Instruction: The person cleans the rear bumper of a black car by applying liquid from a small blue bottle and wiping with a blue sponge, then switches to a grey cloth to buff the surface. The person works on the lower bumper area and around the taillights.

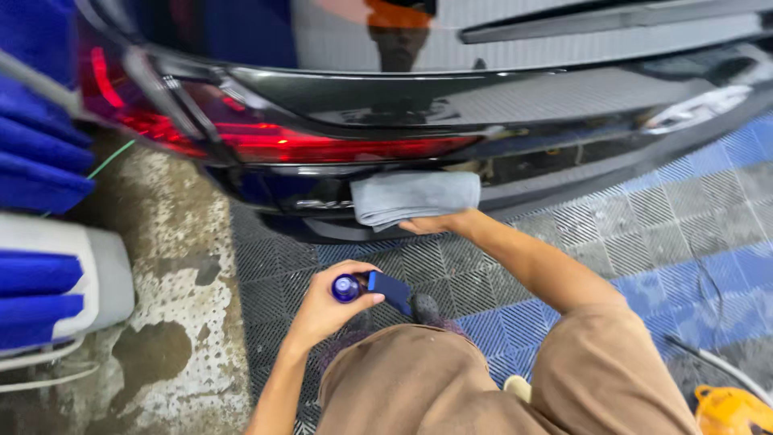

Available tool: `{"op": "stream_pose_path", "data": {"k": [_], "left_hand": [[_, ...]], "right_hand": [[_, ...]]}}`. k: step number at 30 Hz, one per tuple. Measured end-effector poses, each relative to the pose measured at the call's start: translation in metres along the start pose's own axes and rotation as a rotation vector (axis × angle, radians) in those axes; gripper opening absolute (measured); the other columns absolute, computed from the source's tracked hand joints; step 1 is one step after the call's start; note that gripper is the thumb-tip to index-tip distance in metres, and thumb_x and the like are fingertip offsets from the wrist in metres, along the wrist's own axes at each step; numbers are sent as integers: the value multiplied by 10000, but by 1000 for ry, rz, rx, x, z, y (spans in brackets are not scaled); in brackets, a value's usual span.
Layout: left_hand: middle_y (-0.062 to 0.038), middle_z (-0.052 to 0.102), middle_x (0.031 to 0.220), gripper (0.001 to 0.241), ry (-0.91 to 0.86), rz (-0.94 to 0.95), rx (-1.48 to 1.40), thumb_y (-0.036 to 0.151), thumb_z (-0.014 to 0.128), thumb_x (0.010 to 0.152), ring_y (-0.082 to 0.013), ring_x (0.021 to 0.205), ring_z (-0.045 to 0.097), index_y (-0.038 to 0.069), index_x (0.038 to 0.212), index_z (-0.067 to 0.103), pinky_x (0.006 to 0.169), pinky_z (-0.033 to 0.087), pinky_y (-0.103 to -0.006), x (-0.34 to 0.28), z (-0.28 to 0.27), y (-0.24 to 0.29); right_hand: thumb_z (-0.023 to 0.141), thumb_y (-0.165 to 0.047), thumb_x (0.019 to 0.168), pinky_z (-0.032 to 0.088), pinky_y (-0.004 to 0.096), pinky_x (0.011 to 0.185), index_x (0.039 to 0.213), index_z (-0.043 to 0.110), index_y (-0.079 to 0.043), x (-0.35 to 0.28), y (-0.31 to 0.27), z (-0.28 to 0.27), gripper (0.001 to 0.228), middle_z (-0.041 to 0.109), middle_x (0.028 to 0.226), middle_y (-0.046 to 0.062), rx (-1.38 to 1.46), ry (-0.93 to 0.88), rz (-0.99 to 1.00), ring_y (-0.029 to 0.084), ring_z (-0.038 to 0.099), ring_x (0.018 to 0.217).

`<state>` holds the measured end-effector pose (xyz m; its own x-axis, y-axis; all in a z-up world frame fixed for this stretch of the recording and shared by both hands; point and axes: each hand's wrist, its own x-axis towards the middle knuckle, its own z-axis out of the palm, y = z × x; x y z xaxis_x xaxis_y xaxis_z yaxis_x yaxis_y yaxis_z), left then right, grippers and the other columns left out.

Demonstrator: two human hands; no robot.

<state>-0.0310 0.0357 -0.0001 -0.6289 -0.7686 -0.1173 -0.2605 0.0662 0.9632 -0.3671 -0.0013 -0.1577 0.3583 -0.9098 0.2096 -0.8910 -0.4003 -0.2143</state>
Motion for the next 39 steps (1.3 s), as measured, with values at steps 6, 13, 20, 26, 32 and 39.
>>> {"op": "stream_pose_path", "data": {"k": [6,13,20,26,32,39], "left_hand": [[-35,750,978,372,-5,-100,0,72,856,731,-113,872,688,7,1078,741,819,548,-264,7,9,0],[-32,751,1001,364,-13,-117,7,71,849,740,-116,873,696,15,1083,743,811,553,-264,11,11,-4],[-41,755,983,376,-13,-109,33,70,860,741,-111,879,683,23,1097,749,829,545,-262,17,5,-1],[-42,751,1007,368,-18,-48,42,65,858,740,-114,903,689,12,1087,746,847,545,-266,11,0,-2],[-43,750,1000,360,-42,-68,52,63,854,745,-118,908,688,14,1086,748,847,540,-265,14,-3,-6],[-36,738,973,371,-81,-91,63,70,861,734,-120,866,673,23,1084,748,820,536,-268,19,0,-7]], "right_hand": [[547,-368,910,312,501,1218,1520,397,-50,-89,93,-61,705,428,1572,193,-150,-103,260,358,415,1462],[590,-356,885,311,513,1231,1541,365,-21,-139,120,-85,771,406,1595,212,-284,-172,582,367,399,1489],[664,-328,677,268,525,1210,1545,285,-2,-15,-21,9,1002,341,1574,215,-23,-86,594,381,350,1456],[657,-245,674,308,493,1179,1558,288,-25,32,-76,49,982,369,1582,211,270,92,336,372,398,1437],[650,-162,672,348,461,1148,1570,291,-49,2,-32,11,974,396,1590,208,411,82,200,364,445,1418],[695,-290,828,90,707,1204,1581,278,37,-16,-3,-35,921,236,1672,269,-142,492,429,456,171,1562]]}}
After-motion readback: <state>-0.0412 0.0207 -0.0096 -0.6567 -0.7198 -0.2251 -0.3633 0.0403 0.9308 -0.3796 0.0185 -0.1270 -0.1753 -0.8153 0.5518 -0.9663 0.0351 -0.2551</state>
